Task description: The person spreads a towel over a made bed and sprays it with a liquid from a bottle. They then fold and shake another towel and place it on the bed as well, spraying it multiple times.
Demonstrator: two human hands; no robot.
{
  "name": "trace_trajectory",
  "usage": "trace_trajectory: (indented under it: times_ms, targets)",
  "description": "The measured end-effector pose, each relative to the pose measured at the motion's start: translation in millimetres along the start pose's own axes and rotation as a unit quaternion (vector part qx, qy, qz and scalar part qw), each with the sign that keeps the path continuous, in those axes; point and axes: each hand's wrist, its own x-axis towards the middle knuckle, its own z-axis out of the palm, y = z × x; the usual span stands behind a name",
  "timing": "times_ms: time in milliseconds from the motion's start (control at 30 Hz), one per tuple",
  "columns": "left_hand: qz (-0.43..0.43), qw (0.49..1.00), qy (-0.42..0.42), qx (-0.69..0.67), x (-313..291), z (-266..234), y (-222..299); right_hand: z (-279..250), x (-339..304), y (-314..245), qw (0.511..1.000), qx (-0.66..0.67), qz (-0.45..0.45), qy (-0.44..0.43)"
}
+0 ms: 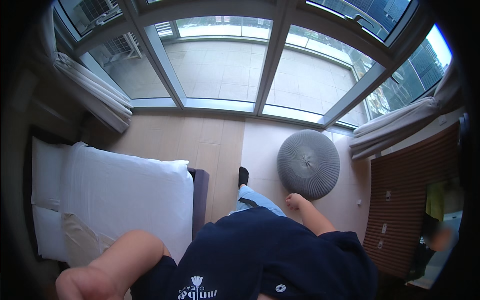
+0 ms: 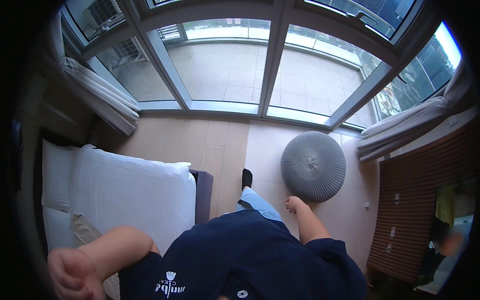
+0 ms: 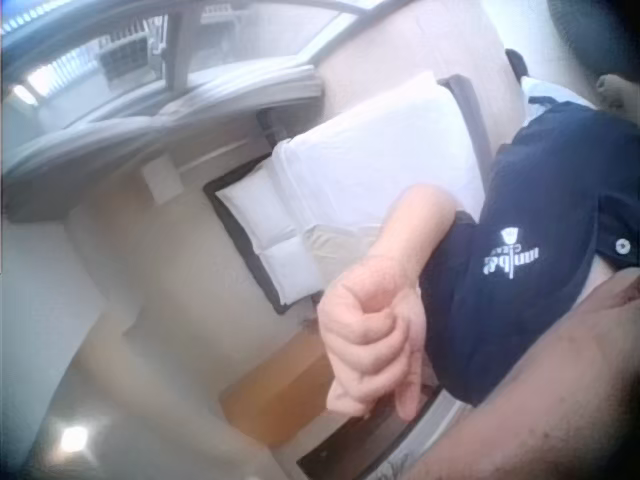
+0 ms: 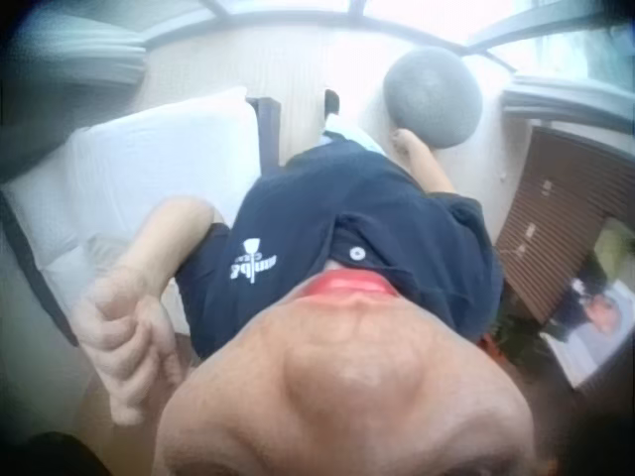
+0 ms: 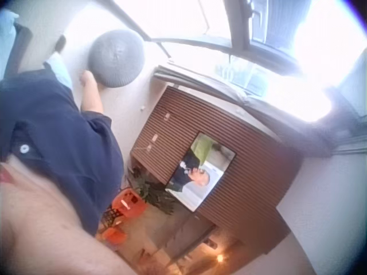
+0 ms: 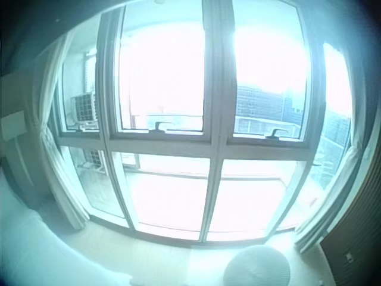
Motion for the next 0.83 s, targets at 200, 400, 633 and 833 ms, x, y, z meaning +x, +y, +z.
trace_trajectory:
  times_ms: [200,400,633,833]
  targets:
    - [-0.304,0.932,-0.200,0.009,-26,42,-152,-90,43,-90,0.992,-0.120,0.001,-0.029]
    - [-0.256,0.951,-0.157,0.070,-29,53,-223,-192,118,-238,0.974,0.057,-0.197,0.093]
    - [-0.321,0.938,-0.114,0.073,-88,-4,-298,-207,157,-336,0.950,-0.137,-0.255,0.115]
    - [-0.588,0.687,-0.367,0.219,-221,-70,-345,-161,143,-408,0.941,-0.233,-0.240,-0.049]
